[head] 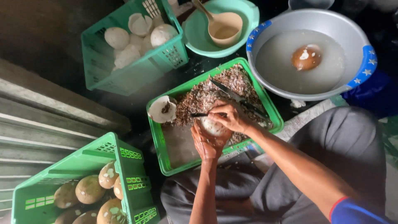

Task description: A person uses a knife to manually peel the outer husk from a coconut while sitting on the floor.

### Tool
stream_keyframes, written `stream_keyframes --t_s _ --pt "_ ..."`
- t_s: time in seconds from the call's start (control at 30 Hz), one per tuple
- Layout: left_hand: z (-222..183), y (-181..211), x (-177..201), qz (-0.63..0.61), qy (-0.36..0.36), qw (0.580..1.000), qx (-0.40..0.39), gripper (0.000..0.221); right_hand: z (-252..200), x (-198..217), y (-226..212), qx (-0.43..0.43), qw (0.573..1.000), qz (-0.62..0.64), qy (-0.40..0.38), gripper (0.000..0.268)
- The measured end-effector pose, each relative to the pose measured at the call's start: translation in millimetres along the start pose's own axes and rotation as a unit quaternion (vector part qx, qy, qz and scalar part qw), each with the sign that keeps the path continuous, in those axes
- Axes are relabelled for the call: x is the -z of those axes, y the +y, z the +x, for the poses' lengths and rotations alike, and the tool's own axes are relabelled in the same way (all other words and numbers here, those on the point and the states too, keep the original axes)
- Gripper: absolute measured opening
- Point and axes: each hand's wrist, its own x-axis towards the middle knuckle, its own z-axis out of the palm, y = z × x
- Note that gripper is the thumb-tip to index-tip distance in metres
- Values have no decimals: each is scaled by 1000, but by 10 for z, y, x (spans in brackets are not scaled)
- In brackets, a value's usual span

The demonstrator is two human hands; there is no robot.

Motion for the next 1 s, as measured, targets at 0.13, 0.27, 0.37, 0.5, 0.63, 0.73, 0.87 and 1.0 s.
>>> stream_keyframes --t_s 0.13,0.27,0.37,0.5,0.63,0.73,0.87,1.0 --pt "-194 -670 -299 105 -134 985 25 129 -369 -173 -336 59 994 -45 76 16" --pt "-5 -232 -90 92 -139 984 63 119 -334 -76 -524 32 991 23 125 14" --pt "-67 -328 -125 91 -130 985 75 125 -409 -118 -364 29 988 30 147 12" --pt "24 -71 11 68 -116 989 65 124 -361 -76 -371 11 985 101 137 12" --pt "-37 -115 1 80 -126 987 50 127 -357 -45 -204 18 991 31 126 10" --pt "129 -140 -64 60 -119 987 87 127 -164 158 -205 -47 984 123 122 17" --pt "-166 -222 69 83 -132 987 49 121 -197 57 -375 -84 990 93 56 15" --pt "-34 -135 -44 83 -111 990 1 124 -3 149 -629 -31 997 76 13 12"
